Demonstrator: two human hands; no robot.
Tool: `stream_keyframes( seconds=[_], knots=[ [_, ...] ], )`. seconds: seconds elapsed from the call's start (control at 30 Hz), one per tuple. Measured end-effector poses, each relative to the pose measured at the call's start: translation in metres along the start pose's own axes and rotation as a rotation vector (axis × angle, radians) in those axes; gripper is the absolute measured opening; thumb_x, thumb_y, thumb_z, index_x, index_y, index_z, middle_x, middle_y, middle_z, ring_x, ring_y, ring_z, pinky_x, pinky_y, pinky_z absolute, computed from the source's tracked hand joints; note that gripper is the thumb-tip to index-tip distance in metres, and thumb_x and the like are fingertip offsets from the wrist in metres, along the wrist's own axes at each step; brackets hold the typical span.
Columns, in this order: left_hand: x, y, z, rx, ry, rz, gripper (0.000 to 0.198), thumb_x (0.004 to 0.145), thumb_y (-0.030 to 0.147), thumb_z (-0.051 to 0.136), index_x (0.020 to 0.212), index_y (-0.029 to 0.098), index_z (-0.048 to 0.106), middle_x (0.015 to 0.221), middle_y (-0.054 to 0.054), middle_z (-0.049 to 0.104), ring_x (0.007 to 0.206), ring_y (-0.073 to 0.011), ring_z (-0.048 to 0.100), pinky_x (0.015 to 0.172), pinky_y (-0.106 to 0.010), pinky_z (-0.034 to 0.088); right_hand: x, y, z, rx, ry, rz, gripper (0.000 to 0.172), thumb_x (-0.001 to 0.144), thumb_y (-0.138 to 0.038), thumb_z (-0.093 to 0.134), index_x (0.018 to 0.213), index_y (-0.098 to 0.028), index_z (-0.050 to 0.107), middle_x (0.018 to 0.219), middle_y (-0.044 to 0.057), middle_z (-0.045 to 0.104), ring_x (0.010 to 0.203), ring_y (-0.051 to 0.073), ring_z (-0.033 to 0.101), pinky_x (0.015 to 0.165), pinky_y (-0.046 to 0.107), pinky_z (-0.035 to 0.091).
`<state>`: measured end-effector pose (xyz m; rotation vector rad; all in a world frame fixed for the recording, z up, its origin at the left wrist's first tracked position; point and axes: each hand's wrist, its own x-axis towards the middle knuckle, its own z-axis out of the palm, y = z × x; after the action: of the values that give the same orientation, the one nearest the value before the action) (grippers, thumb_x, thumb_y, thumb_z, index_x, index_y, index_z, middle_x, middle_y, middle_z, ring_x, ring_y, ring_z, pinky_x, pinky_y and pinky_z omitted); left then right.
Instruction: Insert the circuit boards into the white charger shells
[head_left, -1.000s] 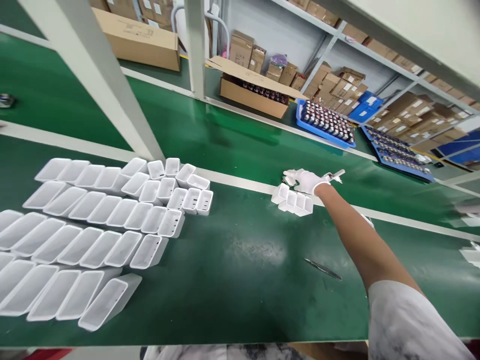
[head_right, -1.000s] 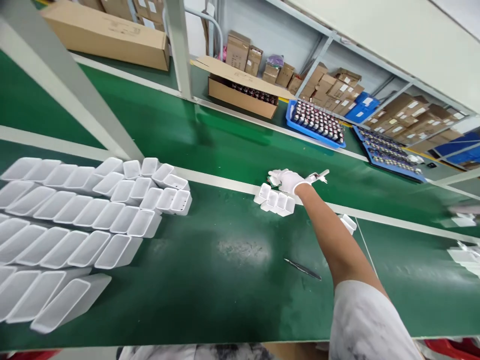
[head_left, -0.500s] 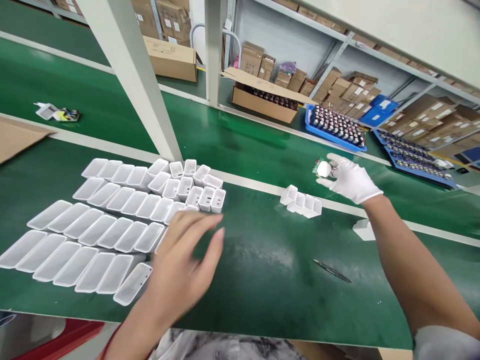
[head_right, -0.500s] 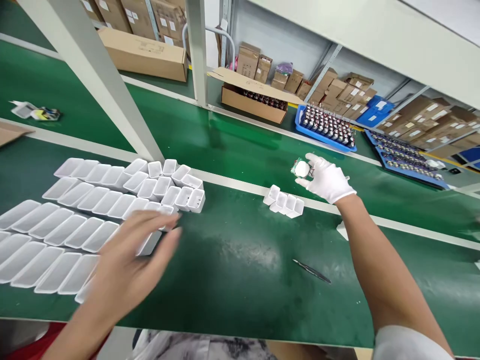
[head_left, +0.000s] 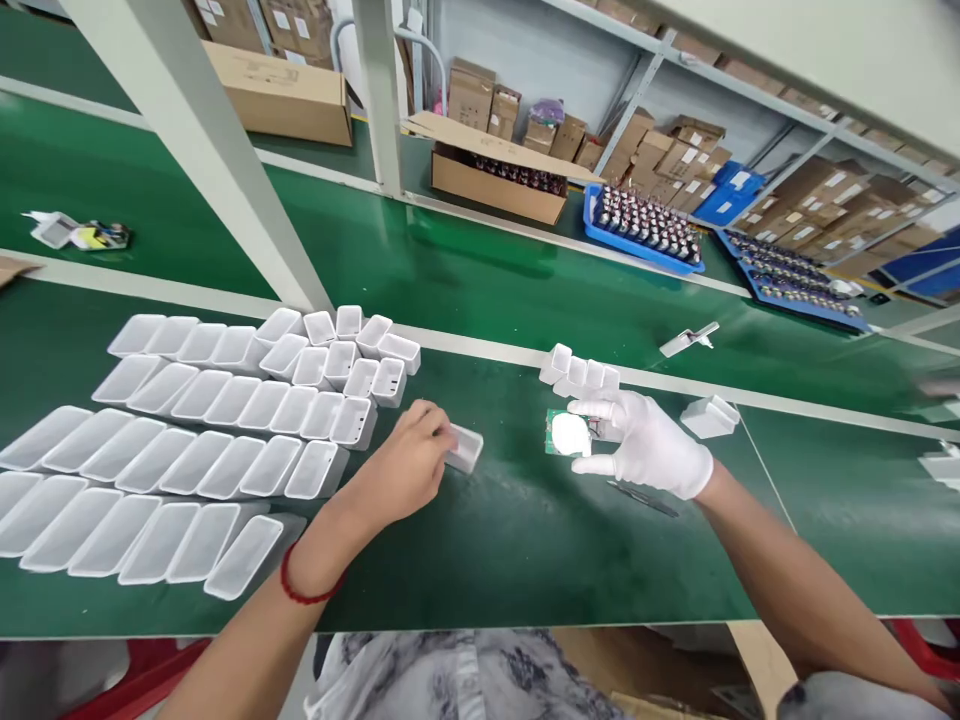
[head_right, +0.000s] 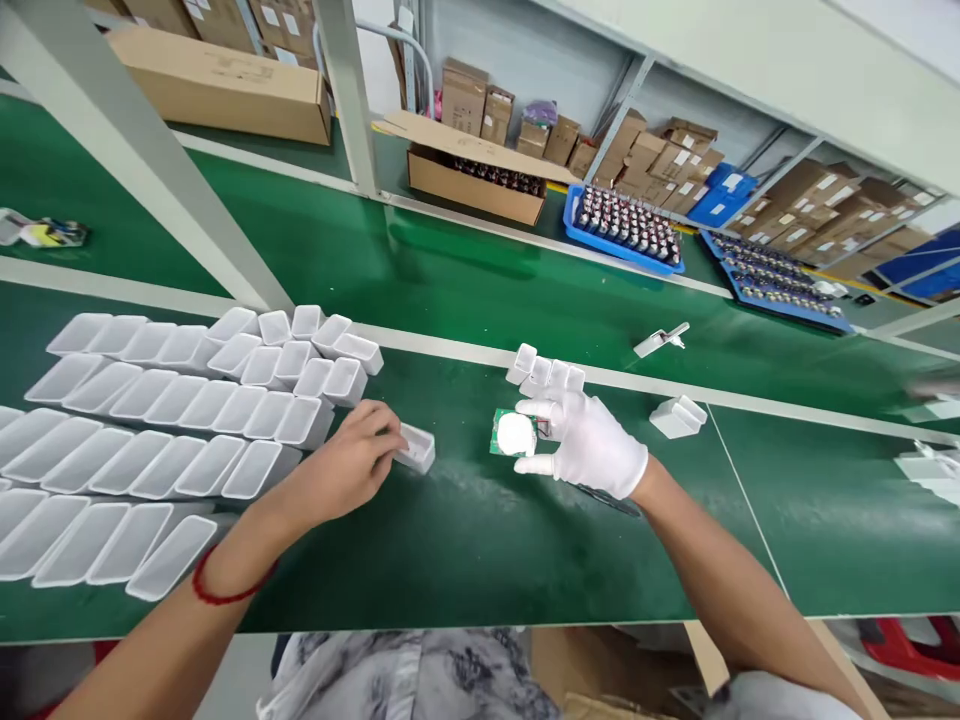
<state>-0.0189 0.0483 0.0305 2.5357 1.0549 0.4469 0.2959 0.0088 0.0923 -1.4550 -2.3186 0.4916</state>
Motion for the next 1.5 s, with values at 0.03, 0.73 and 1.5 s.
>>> stream_keyframes(
  seconds=[0.03, 0.73, 1.5],
  knots=[
    [-0.006, 0.002, 0.000, -0.043, -0.038, 0.054, 0.030, 0.078, -0.001, 0.049, 0.074, 0.022, 0.069, 0.095, -0.007, 0.061, 0.107, -0.0244, 0.054, 0.090, -0.038, 0.052, -0.003, -0.001, 0.004, -0.012, -0.025, -0.025, 0.057, 0.072, -0.047, 0.080, 0.121, -0.023, 0.064, 0.107, 0.011, 0.067, 0.081, 0.023, 0.066, 0.064, 0.039, 0.059],
    [-0.038, 0.030, 0.053, -0.452, -0.052, -0.393, 0.078, 0.079, 0.041, 0.075, 0.143, 0.020, 0.036, 0.140, -0.017, 0.048, 0.116, -0.0331, 0.061, 0.089, -0.046, 0.057, 0.025, -0.057, 0.039, -0.235, -0.087, -0.286, 0.046, 0.069, -0.054, 0.080, 0.096, -0.019, 0.066, 0.081, 0.006, 0.069, 0.073, 0.024, 0.060, 0.069, 0.039, 0.043],
    [-0.046, 0.023, 0.069, -0.427, 0.172, -0.252, 0.050, 0.083, 0.025, 0.072, 0.127, 0.015, 0.051, 0.100, -0.007, 0.070, 0.080, -0.0188, 0.065, 0.066, -0.026, 0.055, 0.076, -0.089, 0.055, -0.670, -0.476, -0.524, 0.012, 0.084, -0.024, 0.056, 0.073, -0.020, 0.057, 0.066, 0.004, 0.050, 0.063, 0.023, 0.052, 0.063, 0.038, 0.033]
  ],
)
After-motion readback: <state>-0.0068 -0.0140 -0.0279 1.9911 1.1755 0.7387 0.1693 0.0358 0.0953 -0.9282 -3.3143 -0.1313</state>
